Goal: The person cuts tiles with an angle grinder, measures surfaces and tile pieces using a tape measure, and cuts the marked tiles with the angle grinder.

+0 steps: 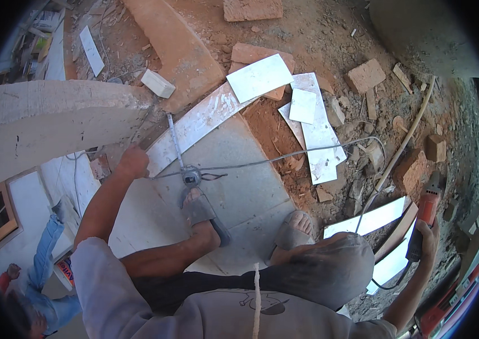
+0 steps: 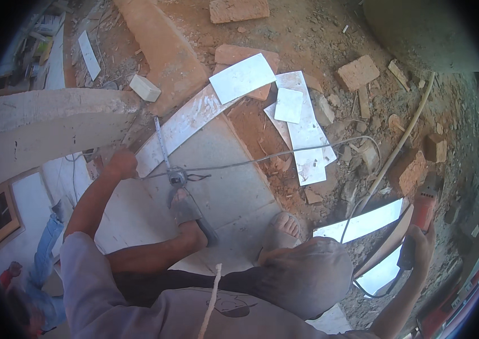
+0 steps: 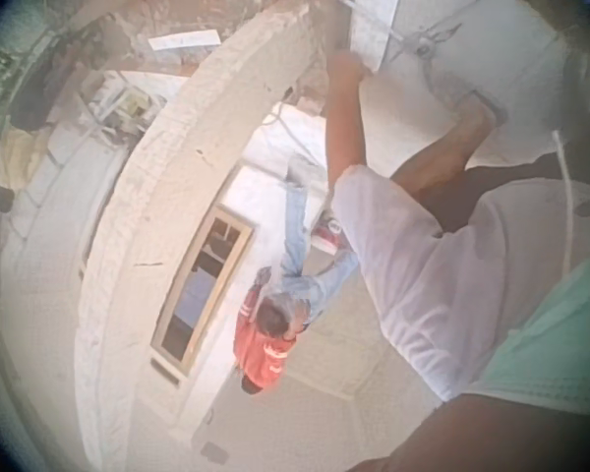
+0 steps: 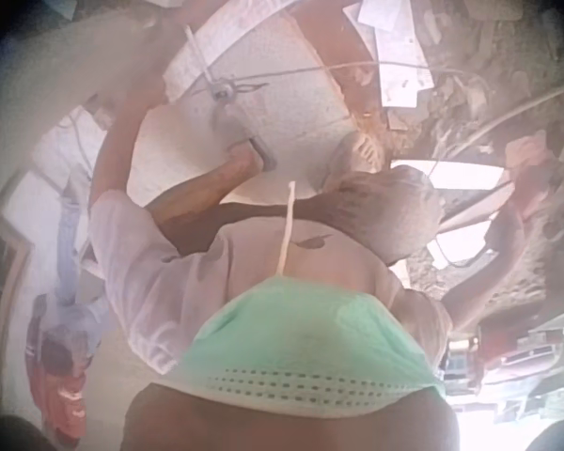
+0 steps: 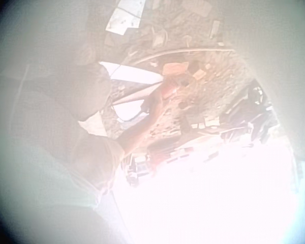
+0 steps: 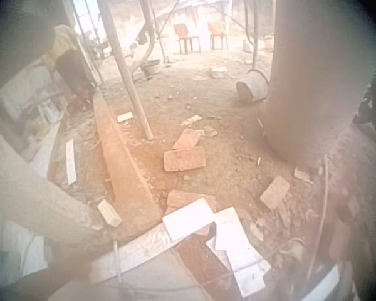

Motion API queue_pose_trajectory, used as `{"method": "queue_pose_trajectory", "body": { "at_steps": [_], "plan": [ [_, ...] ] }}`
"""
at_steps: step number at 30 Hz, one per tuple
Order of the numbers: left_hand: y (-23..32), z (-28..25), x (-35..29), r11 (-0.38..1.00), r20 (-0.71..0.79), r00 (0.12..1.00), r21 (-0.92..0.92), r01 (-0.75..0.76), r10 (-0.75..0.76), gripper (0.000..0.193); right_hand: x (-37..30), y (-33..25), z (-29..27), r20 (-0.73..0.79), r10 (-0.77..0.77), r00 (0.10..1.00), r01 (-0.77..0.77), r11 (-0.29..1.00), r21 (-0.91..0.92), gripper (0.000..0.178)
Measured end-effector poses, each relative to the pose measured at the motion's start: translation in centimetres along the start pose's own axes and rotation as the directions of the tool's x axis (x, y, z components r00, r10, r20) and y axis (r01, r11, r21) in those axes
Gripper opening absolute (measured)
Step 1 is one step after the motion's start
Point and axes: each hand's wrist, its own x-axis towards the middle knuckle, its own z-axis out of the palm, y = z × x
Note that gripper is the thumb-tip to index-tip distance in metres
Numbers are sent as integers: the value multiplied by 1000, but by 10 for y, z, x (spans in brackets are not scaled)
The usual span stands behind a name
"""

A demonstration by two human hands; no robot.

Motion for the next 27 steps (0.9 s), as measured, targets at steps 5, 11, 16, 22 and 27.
{"method": "queue_pose_trajectory", "body": {
  "at_steps": [5, 11, 16, 22, 27],
  "plan": [
    [17, 0, 20, 947, -60, 949, -109, 303, -311, 33, -10, 17, 8, -87, -57, 995, 73, 978, 193, 55],
    [154, -83, 101, 838, -708, 614, -528, -135, -348, 37, 10, -7, 115, 28, -236, 971, 175, 790, 588, 61],
    [338, -95, 120, 807, -839, 543, -353, -473, -49, 54, 24, -55, 167, 185, -287, 940, 131, 802, 582, 65],
    [405, -28, 110, 756, -457, 825, -395, -523, 332, 31, 23, -62, 156, 136, -350, 927, 252, 848, 467, 69],
    [366, -53, 98, 705, -259, 749, -254, -663, 610, 25, 22, -63, 158, 60, -355, 933, 283, 827, 486, 71]
  ]
}}
